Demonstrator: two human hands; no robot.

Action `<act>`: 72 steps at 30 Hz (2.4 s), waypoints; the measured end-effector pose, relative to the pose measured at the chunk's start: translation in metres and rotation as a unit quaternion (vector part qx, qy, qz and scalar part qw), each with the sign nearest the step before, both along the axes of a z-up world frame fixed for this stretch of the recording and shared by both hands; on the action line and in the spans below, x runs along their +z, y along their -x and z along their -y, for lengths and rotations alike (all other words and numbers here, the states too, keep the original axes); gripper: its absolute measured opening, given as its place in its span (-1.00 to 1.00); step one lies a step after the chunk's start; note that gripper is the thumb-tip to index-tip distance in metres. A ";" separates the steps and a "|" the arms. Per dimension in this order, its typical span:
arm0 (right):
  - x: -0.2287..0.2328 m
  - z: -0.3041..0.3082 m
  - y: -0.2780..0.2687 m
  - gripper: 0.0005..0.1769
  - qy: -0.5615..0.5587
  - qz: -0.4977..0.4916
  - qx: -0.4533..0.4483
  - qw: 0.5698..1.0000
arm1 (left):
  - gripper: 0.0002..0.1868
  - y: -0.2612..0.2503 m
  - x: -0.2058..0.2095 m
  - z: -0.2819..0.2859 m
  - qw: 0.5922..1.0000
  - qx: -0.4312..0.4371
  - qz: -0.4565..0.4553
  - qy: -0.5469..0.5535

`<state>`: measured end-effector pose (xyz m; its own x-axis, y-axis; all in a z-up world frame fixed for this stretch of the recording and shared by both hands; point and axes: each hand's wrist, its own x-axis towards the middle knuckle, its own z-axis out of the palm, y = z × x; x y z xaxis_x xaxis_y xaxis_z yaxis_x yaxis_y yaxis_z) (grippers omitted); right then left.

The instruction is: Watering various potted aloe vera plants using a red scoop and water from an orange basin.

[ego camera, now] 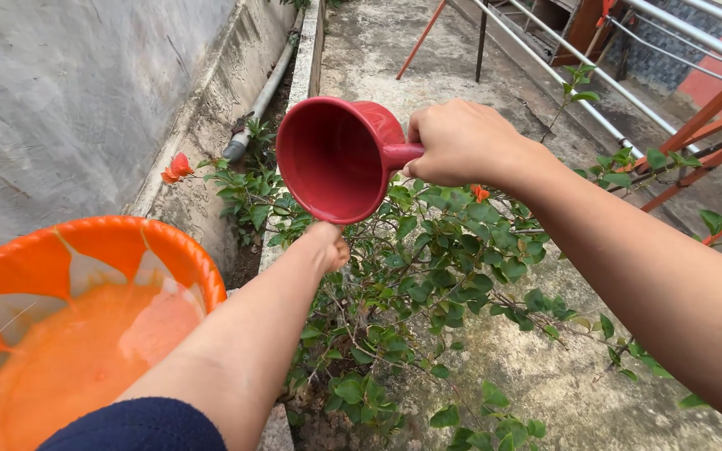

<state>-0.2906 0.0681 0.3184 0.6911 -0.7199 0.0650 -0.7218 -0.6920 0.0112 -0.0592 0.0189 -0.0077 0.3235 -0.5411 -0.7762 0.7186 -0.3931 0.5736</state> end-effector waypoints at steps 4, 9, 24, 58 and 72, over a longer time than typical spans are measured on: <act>0.004 0.003 0.003 -0.63 0.003 0.003 -0.019 1.000 | -0.54 0.013 0.032 -0.003 0.998 -0.010 -0.035 0.042; 0.008 0.002 0.003 -0.63 0.010 0.010 -0.024 1.000 | -0.52 0.020 0.054 -0.008 1.000 0.017 -0.013 -0.008; 0.011 -0.003 0.010 -0.57 0.008 0.013 -0.025 1.000 | -0.58 -0.022 -0.006 0.019 0.997 0.065 -0.052 -0.004; 0.028 0.053 -0.023 -0.69 0.076 0.112 -0.004 0.991 | -0.49 -0.025 0.157 0.034 0.994 0.075 0.072 -0.042; 0.030 0.060 -0.048 -0.74 0.068 0.116 0.016 0.991 | -0.57 -0.123 0.073 0.129 0.987 0.157 0.005 -0.014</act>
<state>-0.2430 0.0080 0.3482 0.6685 -0.6712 0.3203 -0.6934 -0.7182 -0.0579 0.0635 -0.1097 0.0649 0.4799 -0.3915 -0.7852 0.8021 -0.1668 0.5734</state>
